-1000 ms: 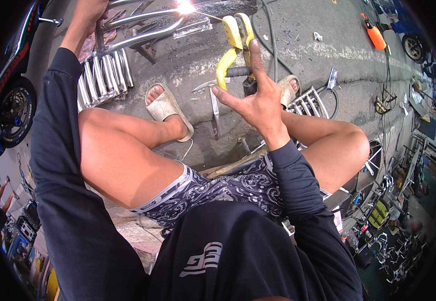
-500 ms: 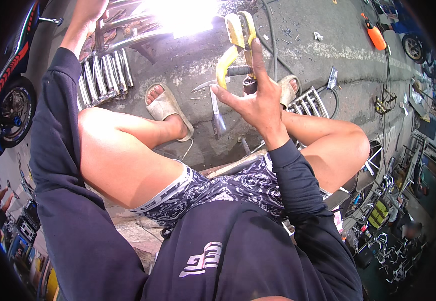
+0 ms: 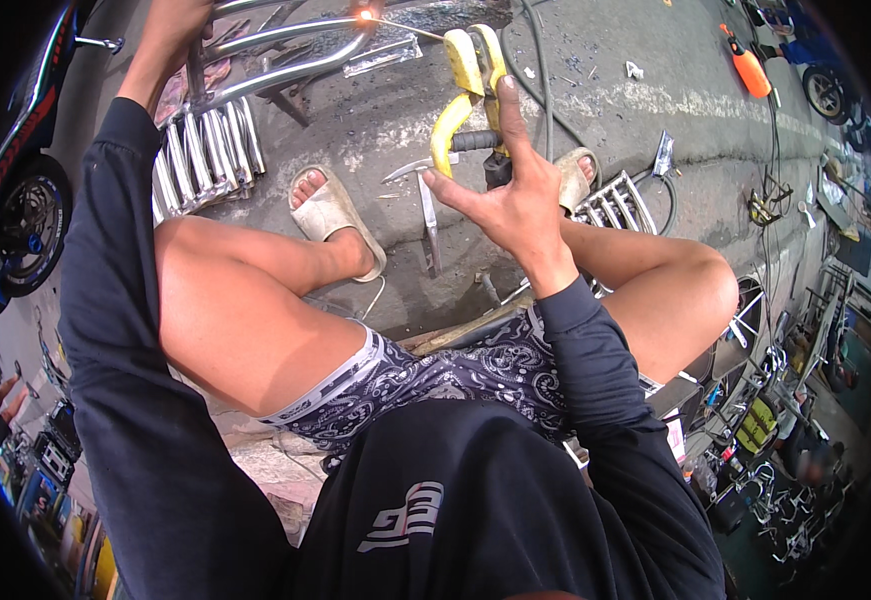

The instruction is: The person welds a metal frame using a handheld welding torch, creating bright sparks. They reposition the frame multiple times to weld different joints and inspect the work between passes.

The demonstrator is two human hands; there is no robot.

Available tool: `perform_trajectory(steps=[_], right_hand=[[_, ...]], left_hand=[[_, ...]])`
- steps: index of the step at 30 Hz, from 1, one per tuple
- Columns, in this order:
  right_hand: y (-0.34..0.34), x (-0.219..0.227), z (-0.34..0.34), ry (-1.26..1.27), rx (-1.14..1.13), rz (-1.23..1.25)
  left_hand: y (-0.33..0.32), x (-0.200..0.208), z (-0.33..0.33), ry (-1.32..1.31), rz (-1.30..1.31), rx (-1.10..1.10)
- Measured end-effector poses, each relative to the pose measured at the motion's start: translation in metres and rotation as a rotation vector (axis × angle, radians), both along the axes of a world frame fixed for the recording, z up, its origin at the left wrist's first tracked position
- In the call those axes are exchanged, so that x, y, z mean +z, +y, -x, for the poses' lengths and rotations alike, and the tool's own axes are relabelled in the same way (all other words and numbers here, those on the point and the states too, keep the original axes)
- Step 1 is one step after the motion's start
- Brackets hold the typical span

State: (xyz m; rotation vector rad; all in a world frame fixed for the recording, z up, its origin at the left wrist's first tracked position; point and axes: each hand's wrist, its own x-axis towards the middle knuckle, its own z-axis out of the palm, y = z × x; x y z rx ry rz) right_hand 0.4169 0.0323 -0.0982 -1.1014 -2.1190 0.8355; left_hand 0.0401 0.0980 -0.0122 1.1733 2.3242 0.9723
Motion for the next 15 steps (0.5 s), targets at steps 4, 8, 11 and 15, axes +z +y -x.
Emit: perform_trajectory(steps=[4, 8, 11, 15], right_hand=[[0.0005, -0.0005, 0.0014, 0.024, 0.002, -0.046], [0.0005, -0.0007, 0.0010, 0.009, 0.004, -0.029], [0.0006, -0.0010, 0.0012, 0.005, 0.011, -0.027], [0.0018, -0.0012, 0.0022, 0.012, 0.022, -0.062]], left_hand=[[-0.0066, 0.0008, -0.0052, -0.127, -0.105, -0.028], [-0.0035, -0.0021, -0.0015, -0.065, -0.074, -0.021], [-0.0005, -0.0033, 0.0017, -0.092, -0.103, -0.024], [0.0006, 0.0034, -0.0026, -0.046, -0.050, -0.006]])
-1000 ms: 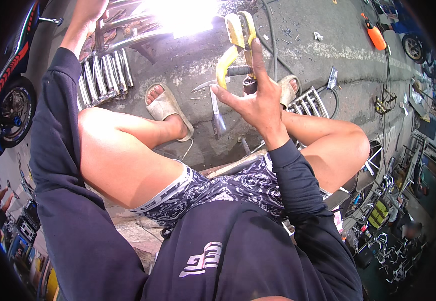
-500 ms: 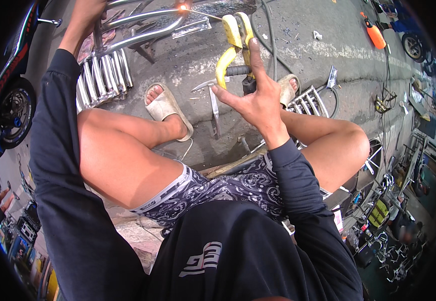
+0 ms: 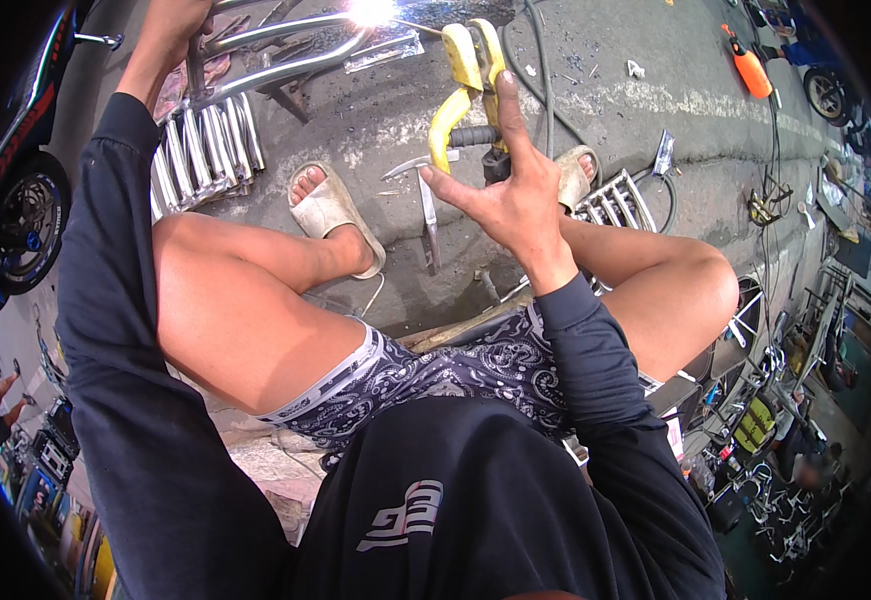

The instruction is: The person welds a metal frame using a handheld welding torch, creating bright sparks. They reposition the frame multiple times to weld different joints and inspect the work between passes.

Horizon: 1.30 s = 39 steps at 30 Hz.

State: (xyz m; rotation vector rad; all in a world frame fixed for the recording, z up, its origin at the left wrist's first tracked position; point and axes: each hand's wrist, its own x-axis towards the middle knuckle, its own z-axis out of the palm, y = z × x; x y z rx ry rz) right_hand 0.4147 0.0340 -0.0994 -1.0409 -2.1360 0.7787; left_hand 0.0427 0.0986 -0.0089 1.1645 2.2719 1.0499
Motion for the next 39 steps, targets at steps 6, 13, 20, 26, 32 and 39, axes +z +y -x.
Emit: perform_trajectory(steps=[6, 13, 20, 26, 32, 39], right_hand=[[-0.002, 0.005, -0.001, 0.033, -0.024, 0.162], [-0.002, 0.022, -0.016, 0.019, -0.097, 0.085], [-0.013, 0.034, -0.035, -0.050, -0.134, -0.047], [-0.009, 0.032, -0.036, 0.029, -0.094, -0.043], [-0.008, 0.030, -0.035, 0.028, -0.082, -0.012], [-0.005, 0.029, -0.033, 0.009, -0.073, -0.044]], left_hand=[[-0.008, 0.005, -0.018, -0.194, -0.059, 0.083], [-0.002, 0.013, -0.015, 0.043, 0.022, -0.066], [-0.015, 0.018, -0.045, 0.164, -0.017, -0.251], [-0.028, 0.003, -0.044, 0.209, 0.045, -0.342], [-0.029, -0.006, -0.043, 0.253, -0.110, -0.556], [-0.035, 0.007, -0.076, 0.022, -0.197, -0.549]])
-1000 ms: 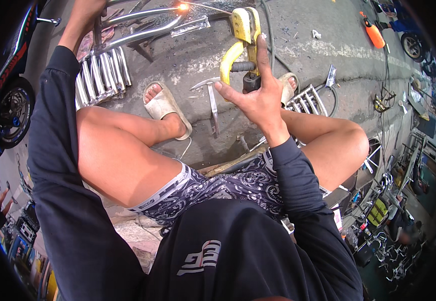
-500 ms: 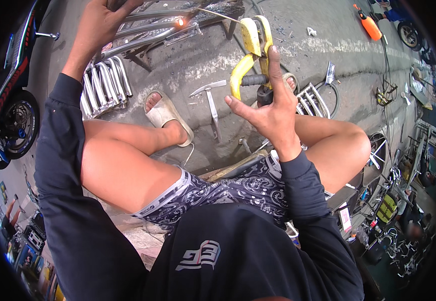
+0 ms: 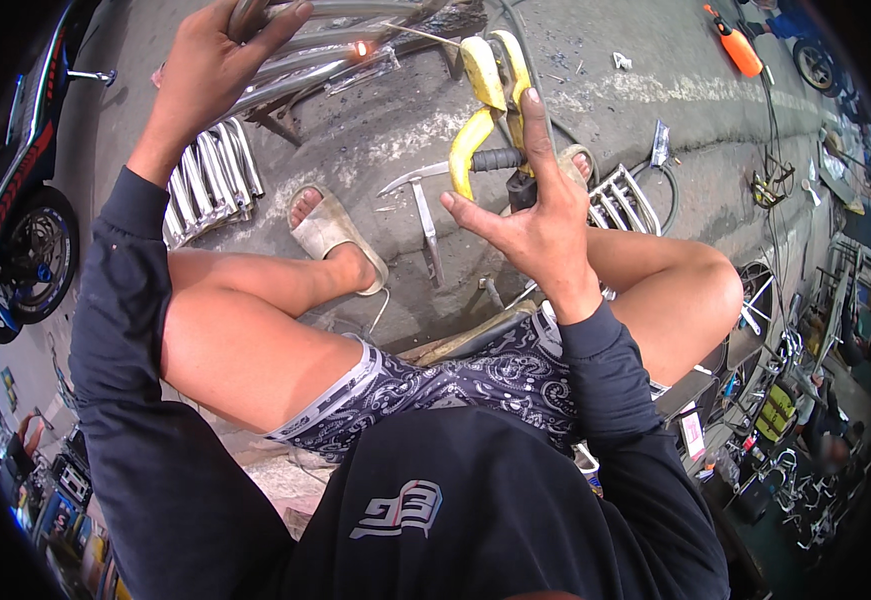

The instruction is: The person welds a metal frame using a handheld welding torch, creating bright sparks. They reposition the frame multiple times to weld different joints and inspect the work between passes.

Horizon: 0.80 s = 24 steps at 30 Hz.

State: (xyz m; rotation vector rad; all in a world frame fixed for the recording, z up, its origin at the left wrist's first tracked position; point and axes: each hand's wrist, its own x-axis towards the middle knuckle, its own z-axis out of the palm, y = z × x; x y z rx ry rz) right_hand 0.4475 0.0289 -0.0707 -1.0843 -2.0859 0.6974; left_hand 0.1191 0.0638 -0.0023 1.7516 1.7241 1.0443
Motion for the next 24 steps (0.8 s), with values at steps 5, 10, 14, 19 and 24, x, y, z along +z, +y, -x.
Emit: perform_trajectory(steps=[5, 10, 14, 19, 24], right_hand=[[-0.0008, 0.0016, 0.0014, -0.006, -0.005, 0.033], [-0.0004, 0.0041, 0.0019, -0.030, -0.007, 0.009], [-0.0006, 0.0041, 0.0035, -0.024, -0.011, 0.043], [0.0002, 0.0026, 0.0040, -0.019, -0.004, 0.054], [0.0007, 0.0016, 0.0033, -0.032, 0.000, 0.037]], left_hand=[[0.0037, 0.0048, 0.0039, 0.041, 0.107, 0.014], [0.0034, 0.0020, 0.0069, 0.052, 0.072, 0.022], [0.0058, 0.0023, 0.0060, 0.042, 0.132, 0.026], [0.0071, 0.0035, 0.0045, 0.034, 0.104, 0.027], [0.0082, 0.0069, 0.0031, 0.034, 0.139, 0.049]])
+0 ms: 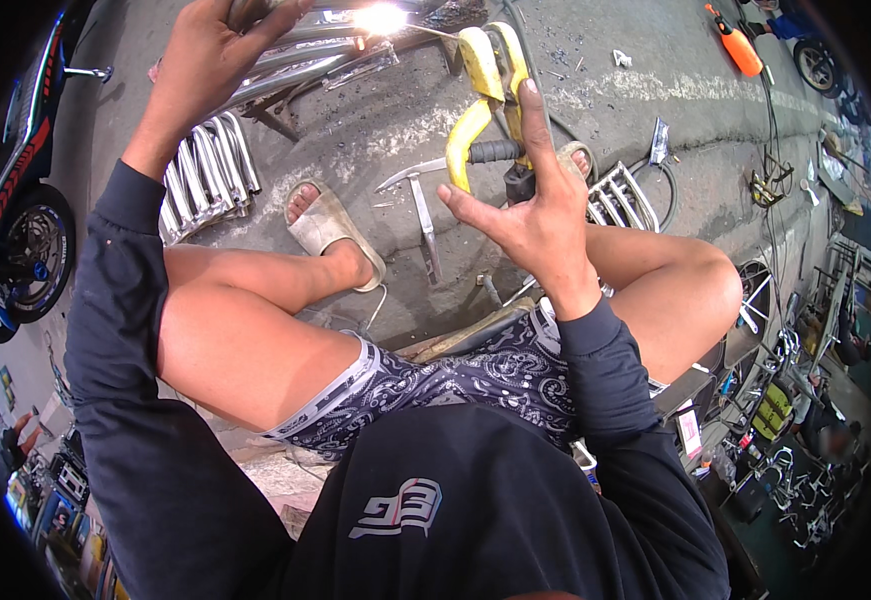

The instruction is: The person welds a metal frame using a handheld welding torch, creating bright sparks. They reposition the frame multiple times to weld different joints and inspect the work between passes.

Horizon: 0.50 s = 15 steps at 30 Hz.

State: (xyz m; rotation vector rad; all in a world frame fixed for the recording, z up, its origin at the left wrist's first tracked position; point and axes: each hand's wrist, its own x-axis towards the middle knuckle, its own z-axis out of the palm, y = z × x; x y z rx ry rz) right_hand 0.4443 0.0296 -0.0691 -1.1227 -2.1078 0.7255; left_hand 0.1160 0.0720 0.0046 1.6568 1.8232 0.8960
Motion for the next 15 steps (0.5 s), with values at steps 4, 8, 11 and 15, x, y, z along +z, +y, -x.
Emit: perform_trajectory(steps=[4, 8, 11, 15], right_hand=[[0.0006, -0.0016, 0.0007, 0.021, -0.011, -0.047], [0.0013, -0.0020, 0.0003, 0.008, 0.000, -0.065], [0.0008, -0.0013, 0.0000, 0.002, -0.004, -0.032], [0.0004, -0.0005, 0.0004, 0.002, -0.012, 0.004]], left_hand=[[-0.0001, 0.0008, -0.0018, 0.005, -0.041, -0.017], [-0.0025, 0.0012, -0.0005, 0.045, -0.033, -0.062], [-0.0024, -0.0009, -0.0012, -0.033, -0.048, -0.011], [-0.0013, -0.0006, -0.0011, 0.014, -0.027, 0.006]])
